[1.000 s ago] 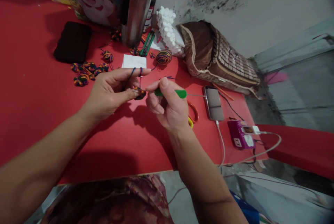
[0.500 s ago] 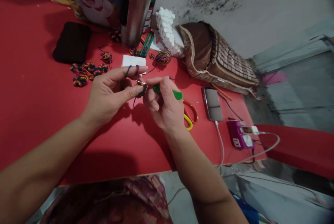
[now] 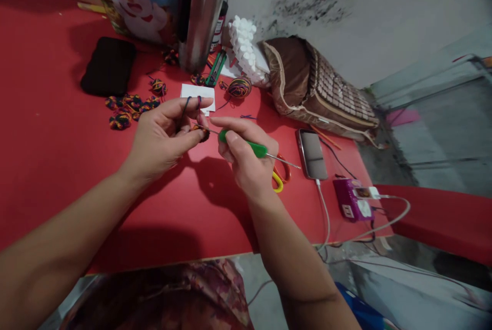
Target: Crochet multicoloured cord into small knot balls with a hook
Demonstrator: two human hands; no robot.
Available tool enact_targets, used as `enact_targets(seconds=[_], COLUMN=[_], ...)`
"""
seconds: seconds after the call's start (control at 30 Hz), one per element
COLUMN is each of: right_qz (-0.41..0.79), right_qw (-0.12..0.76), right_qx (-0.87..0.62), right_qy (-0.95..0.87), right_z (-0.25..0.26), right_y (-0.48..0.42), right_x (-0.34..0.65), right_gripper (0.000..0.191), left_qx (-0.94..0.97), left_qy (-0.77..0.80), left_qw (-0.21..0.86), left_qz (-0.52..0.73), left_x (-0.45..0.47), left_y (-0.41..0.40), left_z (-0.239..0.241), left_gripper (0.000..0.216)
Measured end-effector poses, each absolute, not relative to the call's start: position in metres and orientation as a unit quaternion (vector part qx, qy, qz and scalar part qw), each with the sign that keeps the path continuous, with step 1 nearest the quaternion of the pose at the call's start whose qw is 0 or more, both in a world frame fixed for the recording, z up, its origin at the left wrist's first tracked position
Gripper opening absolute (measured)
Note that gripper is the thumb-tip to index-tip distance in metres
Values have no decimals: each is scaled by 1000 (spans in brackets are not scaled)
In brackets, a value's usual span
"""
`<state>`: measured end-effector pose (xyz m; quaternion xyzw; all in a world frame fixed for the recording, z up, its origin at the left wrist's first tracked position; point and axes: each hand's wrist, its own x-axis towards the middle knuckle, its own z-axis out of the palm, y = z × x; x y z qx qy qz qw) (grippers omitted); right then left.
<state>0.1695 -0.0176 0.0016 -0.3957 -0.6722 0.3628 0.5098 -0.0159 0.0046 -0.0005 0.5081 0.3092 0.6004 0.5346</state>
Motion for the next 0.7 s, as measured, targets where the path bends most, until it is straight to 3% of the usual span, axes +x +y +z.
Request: enact_targets(seconds=[0.13,0.37,0.7], right_qz=[387,430,474], right_qw=[552,563,594], right_qx=[-368,-353,-335], right_qy=[-640,-611,-557], right_z=[1,7,1], right_y=[-17,-19,-18], right_x=[165,162,154], right_gripper=[31,32,33], left_qx=[489,428,434], left_qy=[288,267,311], left_qw=[558,611,536], left_qz=[605,610,654], left_x=[-18,-17,-14], left_y=[8,13,12], left_z=[-2,-2,-3], left_gripper=[37,46,48])
